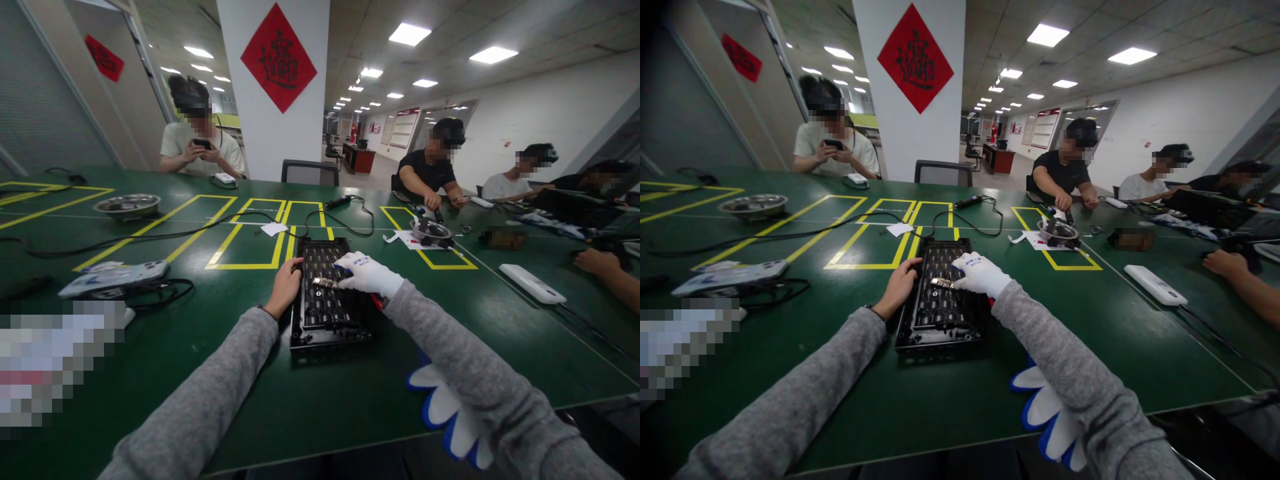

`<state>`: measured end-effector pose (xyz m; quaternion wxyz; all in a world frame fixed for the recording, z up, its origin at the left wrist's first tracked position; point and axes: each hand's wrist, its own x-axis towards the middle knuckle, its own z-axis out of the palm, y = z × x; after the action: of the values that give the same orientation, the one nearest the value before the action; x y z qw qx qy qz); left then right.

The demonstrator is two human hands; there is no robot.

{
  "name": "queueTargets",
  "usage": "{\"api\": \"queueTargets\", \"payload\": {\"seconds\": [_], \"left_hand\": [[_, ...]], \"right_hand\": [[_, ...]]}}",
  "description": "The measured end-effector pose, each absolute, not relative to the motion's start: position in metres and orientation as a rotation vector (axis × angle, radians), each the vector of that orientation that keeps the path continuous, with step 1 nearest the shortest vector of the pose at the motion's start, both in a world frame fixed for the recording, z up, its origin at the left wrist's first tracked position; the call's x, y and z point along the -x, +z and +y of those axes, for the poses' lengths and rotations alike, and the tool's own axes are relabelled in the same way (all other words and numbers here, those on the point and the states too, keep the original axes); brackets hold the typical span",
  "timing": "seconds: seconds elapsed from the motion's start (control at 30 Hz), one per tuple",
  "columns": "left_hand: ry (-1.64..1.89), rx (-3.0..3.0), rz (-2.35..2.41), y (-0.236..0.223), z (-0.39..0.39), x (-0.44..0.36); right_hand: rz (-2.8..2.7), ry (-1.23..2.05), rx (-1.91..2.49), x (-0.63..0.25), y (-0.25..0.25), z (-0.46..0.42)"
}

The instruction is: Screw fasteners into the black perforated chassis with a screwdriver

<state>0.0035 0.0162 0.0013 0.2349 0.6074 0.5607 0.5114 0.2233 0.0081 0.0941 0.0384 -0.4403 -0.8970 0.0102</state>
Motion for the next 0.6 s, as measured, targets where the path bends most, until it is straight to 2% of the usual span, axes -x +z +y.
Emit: {"api": "queueTargets", "payload": {"seconds": [0.17,0.4,0.47,0.6], "left_hand": [[1.402,-1.678,1.537,0.003,0.016,-0.004],[1.418,-1.701,1.541,0.005,0.012,-0.004],[1.435,-1.699,1.551,0.006,0.012,-0.005],[1.460,-1.683,1.577,0.007,0.014,-0.009]], "right_hand": [[-2.536,-0.069,1.550,-0.206,0.079,0.004],[-2.537,-0.180,1.473,-0.188,0.074,0.008],[-2.484,-0.061,1.441,-0.191,0.081,0.005],[-2.429,0.400,1.216,-0.204,0.090,-0.021]]}}
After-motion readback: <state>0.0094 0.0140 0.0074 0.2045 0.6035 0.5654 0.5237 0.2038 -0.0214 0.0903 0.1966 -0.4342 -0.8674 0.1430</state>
